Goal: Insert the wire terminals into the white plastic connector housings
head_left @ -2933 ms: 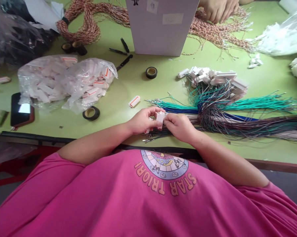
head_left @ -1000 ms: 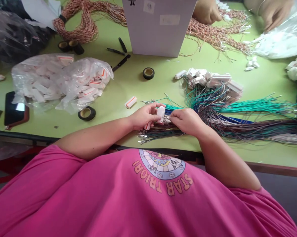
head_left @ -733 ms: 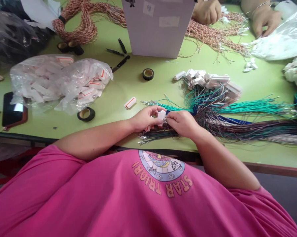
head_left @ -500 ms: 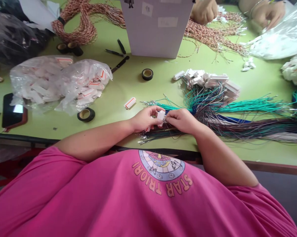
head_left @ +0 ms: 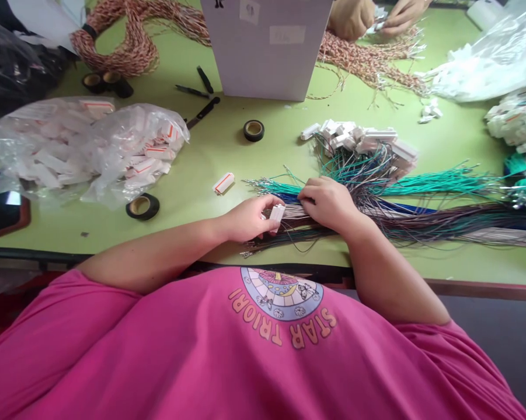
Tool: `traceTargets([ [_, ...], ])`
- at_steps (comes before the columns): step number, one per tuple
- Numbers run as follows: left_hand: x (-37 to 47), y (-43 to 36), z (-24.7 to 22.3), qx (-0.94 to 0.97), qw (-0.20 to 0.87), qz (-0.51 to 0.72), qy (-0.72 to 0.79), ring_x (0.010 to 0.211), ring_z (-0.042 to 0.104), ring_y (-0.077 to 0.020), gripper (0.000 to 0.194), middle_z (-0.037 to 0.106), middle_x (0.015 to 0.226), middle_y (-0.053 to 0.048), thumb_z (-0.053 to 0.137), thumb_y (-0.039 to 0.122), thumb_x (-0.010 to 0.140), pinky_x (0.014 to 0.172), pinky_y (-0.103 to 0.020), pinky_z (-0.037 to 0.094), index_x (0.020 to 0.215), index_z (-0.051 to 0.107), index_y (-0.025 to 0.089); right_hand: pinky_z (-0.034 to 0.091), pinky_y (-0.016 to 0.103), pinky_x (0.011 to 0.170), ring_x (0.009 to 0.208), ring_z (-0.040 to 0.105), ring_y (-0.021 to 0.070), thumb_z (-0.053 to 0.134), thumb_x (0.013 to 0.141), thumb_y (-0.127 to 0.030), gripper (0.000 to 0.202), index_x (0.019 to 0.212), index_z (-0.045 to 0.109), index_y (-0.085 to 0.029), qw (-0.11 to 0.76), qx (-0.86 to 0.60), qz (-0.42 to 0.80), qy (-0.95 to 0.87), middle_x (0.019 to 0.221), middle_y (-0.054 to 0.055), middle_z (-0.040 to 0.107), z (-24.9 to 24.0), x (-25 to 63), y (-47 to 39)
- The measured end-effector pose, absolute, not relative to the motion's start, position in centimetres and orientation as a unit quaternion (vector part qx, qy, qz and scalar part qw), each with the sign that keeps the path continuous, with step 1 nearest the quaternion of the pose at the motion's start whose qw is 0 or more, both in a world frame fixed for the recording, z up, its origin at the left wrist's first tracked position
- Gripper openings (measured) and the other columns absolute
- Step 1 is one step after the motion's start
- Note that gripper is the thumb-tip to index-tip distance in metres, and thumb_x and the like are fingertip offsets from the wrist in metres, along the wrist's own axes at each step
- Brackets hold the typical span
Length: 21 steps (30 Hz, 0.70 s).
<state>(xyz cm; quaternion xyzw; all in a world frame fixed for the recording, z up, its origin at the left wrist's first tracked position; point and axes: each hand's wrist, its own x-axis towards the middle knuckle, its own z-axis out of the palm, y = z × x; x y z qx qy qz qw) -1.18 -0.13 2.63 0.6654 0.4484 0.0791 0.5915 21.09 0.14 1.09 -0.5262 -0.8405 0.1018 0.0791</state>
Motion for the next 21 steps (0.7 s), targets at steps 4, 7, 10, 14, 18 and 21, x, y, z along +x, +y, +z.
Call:
traceTargets([
  [4, -1.2, -0.1, 2.9, 0.661, 0.596, 0.079, 0.449, 0.058, 0.060, -0.0106, 0.040, 0.068, 0.077, -0.004, 0.061, 0.015, 0.079, 0.045, -0.018, 0.045, 0.119, 0.053, 0.014, 0.036, 0.028, 0.069, 0.083, 0.058, 0.0193, 0.054, 0.077, -0.017, 0.018, 0.079, 0.071, -0.020, 0.130, -0.555, 0.139, -0.810, 0.085, 0.005, 0.068, 1.2, 21.2, 0.2],
  [7, -1.2, -0.1, 2.9, 0.660, 0.597, 0.078, 0.449, 0.057, 0.061, -0.0101, 0.040, 0.068, 0.076, -0.003, 0.061, 0.014, 0.079, 0.044, -0.017, 0.044, 0.118, 0.053, 0.015, 0.034, 0.027, 0.064, 0.071, 0.056, 0.0171, 0.054, 0.076, -0.021, 0.017, 0.079, 0.071, -0.019, 0.122, -0.574, 0.163, -0.793, 0.075, 0.003, 0.067, 1.3, 21.1, 0.3],
  [10, -1.2, 0.1, 2.7, 0.659, 0.601, 0.087, 0.443, 0.062, 0.064, -0.0120, 0.039, 0.068, 0.078, -0.004, 0.062, 0.015, 0.079, 0.045, -0.018, 0.046, 0.117, 0.054, 0.015, 0.032, 0.028, 0.061, 0.060, 0.052, 0.0154, 0.050, 0.082, -0.026, 0.025, 0.085, 0.074, -0.019, 0.107, -0.592, 0.170, -0.781, 0.066, 0.003, 0.066, 1.6, 21.1, 0.4],
  [14, -1.2, 0.3, 2.6, 0.661, 0.601, 0.086, 0.441, 0.066, 0.066, -0.0143, 0.041, 0.068, 0.082, -0.005, 0.061, 0.015, 0.080, 0.046, -0.019, 0.049, 0.120, 0.053, 0.015, 0.035, 0.028, 0.062, 0.061, 0.054, 0.0162, 0.049, 0.077, -0.023, 0.024, 0.076, 0.073, -0.017, 0.133, -0.617, 0.173, -0.756, 0.064, 0.004, 0.065, 2.3, 21.6, 0.5],
  [18, -0.9, 0.4, 3.0, 0.646, 0.607, 0.099, 0.452, 0.062, 0.064, -0.0114, 0.042, 0.067, 0.086, -0.006, 0.062, 0.014, 0.082, 0.045, -0.019, 0.046, 0.123, 0.053, 0.015, 0.037, 0.028, 0.058, 0.057, 0.052, 0.0148, 0.049, 0.070, -0.021, 0.021, 0.074, 0.069, -0.016, 0.265, -0.624, 0.270, -0.684, 0.060, 0.002, 0.062, 3.2, 22.1, 0.3],
  [21, -0.7, 0.5, 3.0, 0.603, 0.641, 0.116, 0.460, 0.059, 0.062, -0.0095, 0.042, 0.066, 0.090, -0.005, 0.060, 0.012, 0.084, 0.043, -0.017, 0.042, 0.125, 0.052, 0.017, 0.036, 0.026, 0.055, 0.052, 0.047, 0.0122, 0.054, 0.070, -0.023, 0.022, 0.082, 0.070, -0.016, 0.276, -0.586, 0.331, -0.686, 0.056, -0.001, 0.058, 3.6, 21.6, -0.4],
])
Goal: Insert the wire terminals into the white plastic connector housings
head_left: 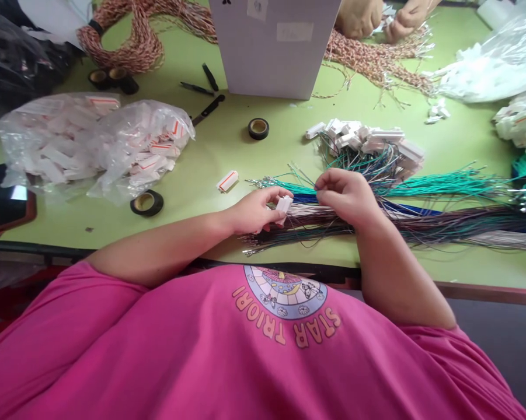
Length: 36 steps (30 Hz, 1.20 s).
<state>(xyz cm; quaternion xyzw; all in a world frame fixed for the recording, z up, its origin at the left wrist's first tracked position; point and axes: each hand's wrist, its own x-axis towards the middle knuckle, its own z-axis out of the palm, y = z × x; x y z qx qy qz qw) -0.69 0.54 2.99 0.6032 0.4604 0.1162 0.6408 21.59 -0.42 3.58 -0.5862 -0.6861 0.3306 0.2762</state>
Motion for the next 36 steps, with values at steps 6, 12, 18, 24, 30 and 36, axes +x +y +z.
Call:
traceTargets([
  [6, -0.6, 0.8, 2.4, 0.542, 0.698, 0.161, 0.439, 0.053, 0.059, -0.0073, 0.043, 0.067, 0.085, -0.003, 0.059, 0.011, 0.085, 0.040, -0.015, 0.039, 0.127, 0.051, 0.017, 0.041, 0.025, 0.066, 0.066, 0.056, 0.0122, 0.055, 0.082, -0.031, 0.028, 0.096, 0.075, -0.016, 0.256, -0.506, 0.305, -0.765, 0.076, 0.003, 0.070, 3.4, 19.7, -1.6],
  [12, -0.5, 1.0, 1.7, 0.498, 0.739, 0.200, 0.408, 0.048, 0.056, -0.0063, 0.047, 0.067, 0.077, -0.001, 0.057, 0.008, 0.084, 0.038, -0.015, 0.037, 0.130, 0.049, 0.016, 0.036, 0.024, 0.059, 0.057, 0.050, 0.0104, 0.054, 0.080, -0.026, 0.024, 0.080, 0.075, -0.014, 0.238, -0.547, 0.288, -0.749, 0.061, 0.000, 0.063, 3.0, 20.4, -1.0],
  [18, -0.5, 1.1, 1.1, 0.478, 0.749, 0.218, 0.404, 0.050, 0.058, -0.0082, 0.047, 0.068, 0.076, -0.001, 0.058, 0.008, 0.082, 0.038, -0.015, 0.036, 0.128, 0.049, 0.016, 0.032, 0.025, 0.058, 0.054, 0.047, 0.0105, 0.052, 0.080, -0.023, 0.024, 0.074, 0.074, -0.016, 0.193, -0.549, 0.243, -0.776, 0.056, 0.000, 0.061, 3.0, 20.4, -1.1],
  [24, -0.8, 1.0, 0.9, 0.503, 0.728, 0.213, 0.415, 0.040, 0.051, -0.0056, 0.047, 0.068, 0.074, 0.000, 0.062, 0.013, 0.082, 0.035, -0.016, 0.034, 0.128, 0.050, 0.018, 0.031, 0.026, 0.059, 0.057, 0.052, 0.0133, 0.050, 0.082, -0.024, 0.026, 0.076, 0.074, -0.017, 0.154, -0.564, 0.189, -0.789, 0.061, 0.003, 0.065, 3.1, 20.3, -1.2],
  [30, -0.7, 0.9, 0.4, 0.528, 0.704, 0.203, 0.428, 0.035, 0.047, -0.0047, 0.046, 0.069, 0.073, -0.001, 0.067, 0.015, 0.080, 0.032, -0.016, 0.032, 0.123, 0.051, 0.017, 0.031, 0.027, 0.060, 0.060, 0.053, 0.0148, 0.047, 0.086, -0.025, 0.028, 0.081, 0.073, -0.016, 0.117, -0.555, 0.171, -0.806, 0.070, 0.006, 0.069, 2.2, 19.1, -1.6],
  [36, -0.7, 0.7, 0.9, 0.562, 0.676, 0.188, 0.438, 0.039, 0.050, -0.0049, 0.042, 0.067, 0.072, 0.001, 0.068, 0.014, 0.079, 0.034, -0.016, 0.035, 0.118, 0.053, 0.017, 0.034, 0.025, 0.061, 0.061, 0.052, 0.0122, 0.050, 0.084, -0.022, 0.023, 0.075, 0.070, -0.016, 0.150, -0.543, 0.263, -0.783, 0.069, 0.003, 0.068, 1.9, 18.7, -1.3],
])
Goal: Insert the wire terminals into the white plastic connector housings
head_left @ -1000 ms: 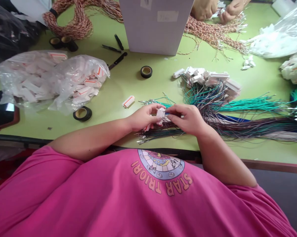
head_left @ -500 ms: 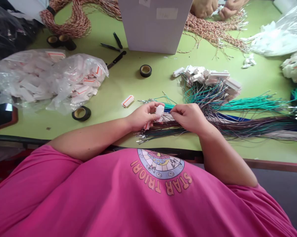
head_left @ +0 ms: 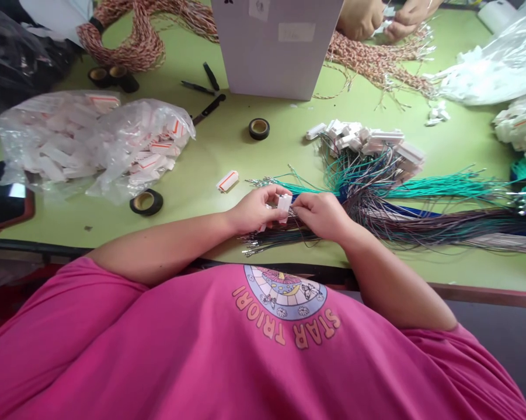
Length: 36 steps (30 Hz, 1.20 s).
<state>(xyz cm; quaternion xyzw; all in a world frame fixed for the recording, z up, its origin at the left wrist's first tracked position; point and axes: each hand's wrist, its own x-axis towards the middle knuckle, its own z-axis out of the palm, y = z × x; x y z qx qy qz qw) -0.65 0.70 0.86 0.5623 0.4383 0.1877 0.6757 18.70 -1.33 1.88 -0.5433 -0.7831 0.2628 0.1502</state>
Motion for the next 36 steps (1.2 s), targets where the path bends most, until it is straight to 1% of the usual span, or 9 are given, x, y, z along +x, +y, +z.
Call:
traceTargets([
  [6, -0.9, 0.2, 2.1, 0.590, 0.652, 0.166, 0.447, 0.040, 0.050, -0.0035, 0.037, 0.066, 0.077, 0.001, 0.065, 0.013, 0.080, 0.036, -0.016, 0.037, 0.113, 0.050, 0.019, 0.041, 0.026, 0.065, 0.066, 0.057, 0.0131, 0.056, 0.084, -0.033, 0.024, 0.084, 0.075, -0.018, 0.198, -0.489, 0.402, -0.749, 0.072, -0.001, 0.069, 2.3, 21.0, 0.0],
  [10, -0.8, -0.6, 2.0, 0.619, 0.645, 0.125, 0.431, 0.055, 0.059, -0.0077, 0.036, 0.064, 0.078, 0.001, 0.066, 0.012, 0.078, 0.042, -0.016, 0.044, 0.110, 0.051, 0.018, 0.044, 0.033, 0.078, 0.081, 0.060, 0.0196, 0.058, 0.085, -0.028, 0.022, 0.089, 0.077, -0.017, 0.254, -0.533, 0.218, -0.777, 0.086, 0.007, 0.070, 0.5, 21.5, 1.0],
  [14, -0.8, -1.3, 1.5, 0.647, 0.644, 0.091, 0.398, 0.066, 0.065, -0.0124, 0.040, 0.064, 0.082, -0.001, 0.068, 0.018, 0.076, 0.046, -0.019, 0.049, 0.113, 0.053, 0.018, 0.041, 0.036, 0.077, 0.077, 0.054, 0.0219, 0.053, 0.086, -0.020, 0.023, 0.077, 0.074, -0.017, 0.167, -0.520, 0.086, -0.833, 0.080, 0.010, 0.066, -1.0, 21.1, 1.4],
  [17, -0.9, -1.3, 1.5, 0.659, 0.631, 0.085, 0.400, 0.068, 0.065, -0.0132, 0.041, 0.064, 0.084, -0.002, 0.068, 0.020, 0.076, 0.046, -0.019, 0.049, 0.114, 0.053, 0.017, 0.041, 0.035, 0.076, 0.075, 0.054, 0.0215, 0.049, 0.087, -0.019, 0.024, 0.076, 0.070, -0.017, 0.170, -0.521, 0.067, -0.834, 0.080, 0.010, 0.066, -1.1, 20.9, 1.4],
  [22, -1.0, -0.9, 1.7, 0.642, 0.646, 0.096, 0.401, 0.070, 0.066, -0.0132, 0.040, 0.065, 0.086, -0.003, 0.066, 0.018, 0.077, 0.048, -0.018, 0.048, 0.115, 0.053, 0.017, 0.042, 0.030, 0.068, 0.068, 0.055, 0.0177, 0.054, 0.074, -0.015, 0.013, 0.079, 0.065, -0.018, 0.236, -0.580, 0.119, -0.771, 0.072, 0.004, 0.064, 0.2, 20.9, 0.8],
  [26, -1.0, -0.1, 1.7, 0.561, 0.711, 0.123, 0.406, 0.046, 0.053, -0.0059, 0.043, 0.066, 0.081, -0.001, 0.060, 0.013, 0.082, 0.037, -0.015, 0.036, 0.123, 0.049, 0.019, 0.044, 0.027, 0.067, 0.064, 0.055, 0.0139, 0.056, 0.076, -0.022, 0.022, 0.093, 0.069, -0.019, 0.287, -0.528, 0.234, -0.765, 0.072, 0.000, 0.065, 2.3, 20.6, -0.4],
  [28, -0.8, 0.3, 1.8, 0.513, 0.738, 0.160, 0.407, 0.042, 0.051, -0.0050, 0.043, 0.067, 0.079, 0.000, 0.058, 0.012, 0.084, 0.035, -0.016, 0.034, 0.125, 0.049, 0.019, 0.045, 0.027, 0.068, 0.067, 0.057, 0.0137, 0.057, 0.079, -0.028, 0.020, 0.091, 0.071, -0.020, 0.284, -0.483, 0.290, -0.776, 0.075, 0.001, 0.068, 3.0, 20.4, -0.9],
  [31, -0.5, 0.7, 1.7, 0.463, 0.761, 0.210, 0.404, 0.053, 0.061, -0.0084, 0.042, 0.066, 0.077, -0.001, 0.057, 0.008, 0.084, 0.039, -0.015, 0.038, 0.125, 0.050, 0.017, 0.042, 0.025, 0.064, 0.064, 0.056, 0.0127, 0.057, 0.081, -0.030, 0.020, 0.079, 0.072, -0.018, 0.270, -0.490, 0.330, -0.760, 0.071, 0.001, 0.068, 3.1, 20.3, -1.0],
  [36, -0.3, 0.8, 1.3, 0.438, 0.768, 0.223, 0.411, 0.056, 0.062, -0.0082, 0.043, 0.066, 0.078, 0.000, 0.057, 0.006, 0.085, 0.039, -0.014, 0.036, 0.126, 0.051, 0.019, 0.037, 0.024, 0.058, 0.057, 0.051, 0.0113, 0.056, 0.078, -0.027, 0.022, 0.071, 0.072, -0.015, 0.224, -0.550, 0.282, -0.753, 0.059, 0.000, 0.062, 2.6, 20.5, -0.7],
])
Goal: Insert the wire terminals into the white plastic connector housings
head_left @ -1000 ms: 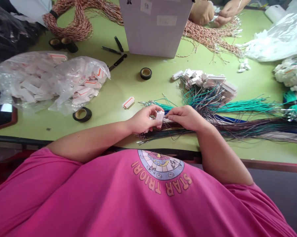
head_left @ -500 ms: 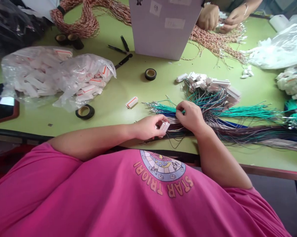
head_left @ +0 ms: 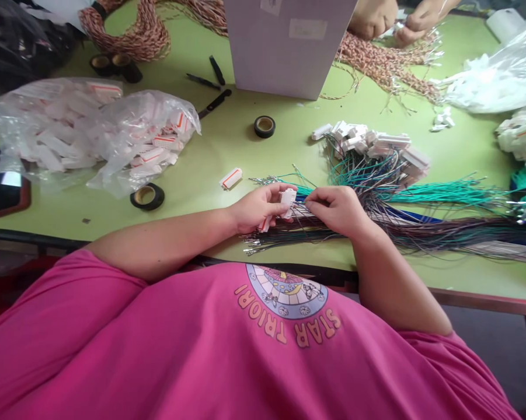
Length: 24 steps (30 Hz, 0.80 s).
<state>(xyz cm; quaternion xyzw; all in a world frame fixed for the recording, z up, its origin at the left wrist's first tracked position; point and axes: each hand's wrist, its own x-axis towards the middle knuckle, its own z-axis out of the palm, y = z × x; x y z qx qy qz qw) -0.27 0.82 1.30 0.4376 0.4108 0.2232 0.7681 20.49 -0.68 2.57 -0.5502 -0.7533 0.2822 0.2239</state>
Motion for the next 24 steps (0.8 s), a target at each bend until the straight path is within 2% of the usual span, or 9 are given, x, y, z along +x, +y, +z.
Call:
traceTargets([
  [5, -0.3, 0.8, 0.8, 0.437, 0.770, 0.240, 0.398, 0.068, 0.069, -0.0131, 0.043, 0.064, 0.079, 0.000, 0.060, 0.007, 0.082, 0.040, -0.015, 0.038, 0.123, 0.052, 0.017, 0.034, 0.026, 0.058, 0.055, 0.050, 0.0124, 0.051, 0.080, -0.025, 0.025, 0.070, 0.073, -0.016, 0.182, -0.561, 0.211, -0.779, 0.058, 0.002, 0.062, 2.8, 20.2, -1.1],
  [9, -0.4, 0.8, 0.5, 0.437, 0.770, 0.244, 0.395, 0.065, 0.067, -0.0125, 0.045, 0.063, 0.077, 0.000, 0.064, 0.012, 0.081, 0.041, -0.015, 0.038, 0.124, 0.052, 0.017, 0.033, 0.028, 0.060, 0.059, 0.053, 0.0152, 0.048, 0.083, -0.024, 0.027, 0.073, 0.072, -0.018, 0.154, -0.553, 0.119, -0.810, 0.064, 0.005, 0.066, 2.4, 20.1, -1.4],
  [14, -0.4, 0.8, 0.7, 0.441, 0.766, 0.239, 0.402, 0.061, 0.066, -0.0116, 0.044, 0.064, 0.074, 0.000, 0.062, 0.012, 0.083, 0.039, -0.016, 0.037, 0.126, 0.051, 0.013, 0.027, 0.030, 0.059, 0.058, 0.048, 0.0156, 0.044, 0.087, -0.023, 0.030, 0.068, 0.066, -0.019, 0.100, -0.491, 0.022, -0.865, 0.065, 0.006, 0.065, 2.4, 19.9, -1.6],
  [18, -0.3, 0.7, 1.0, 0.446, 0.764, 0.220, 0.411, 0.052, 0.061, -0.0084, 0.042, 0.064, 0.069, 0.001, 0.060, 0.011, 0.085, 0.038, -0.016, 0.036, 0.127, 0.052, 0.012, 0.025, 0.030, 0.058, 0.057, 0.045, 0.0147, 0.042, 0.089, -0.023, 0.030, 0.069, 0.064, -0.019, 0.089, -0.465, 0.031, -0.880, 0.065, 0.006, 0.065, 1.9, 19.4, -1.7],
  [22, -0.3, 0.7, 1.2, 0.447, 0.763, 0.210, 0.418, 0.043, 0.052, -0.0047, 0.040, 0.064, 0.065, 0.003, 0.062, 0.010, 0.085, 0.039, -0.016, 0.036, 0.124, 0.055, 0.013, 0.030, 0.029, 0.060, 0.059, 0.049, 0.0147, 0.042, 0.090, -0.025, 0.030, 0.074, 0.066, -0.017, 0.130, -0.471, 0.086, -0.868, 0.069, 0.007, 0.067, 0.5, 19.1, -1.6],
  [24, -0.2, 0.7, 1.2, 0.451, 0.760, 0.207, 0.420, 0.043, 0.053, -0.0051, 0.037, 0.065, 0.065, 0.002, 0.063, 0.010, 0.084, 0.038, -0.016, 0.036, 0.120, 0.055, 0.012, 0.033, 0.028, 0.062, 0.061, 0.052, 0.0150, 0.043, 0.090, -0.026, 0.029, 0.076, 0.067, -0.017, 0.156, -0.485, 0.115, -0.852, 0.070, 0.007, 0.068, 0.0, 19.2, -1.4],
])
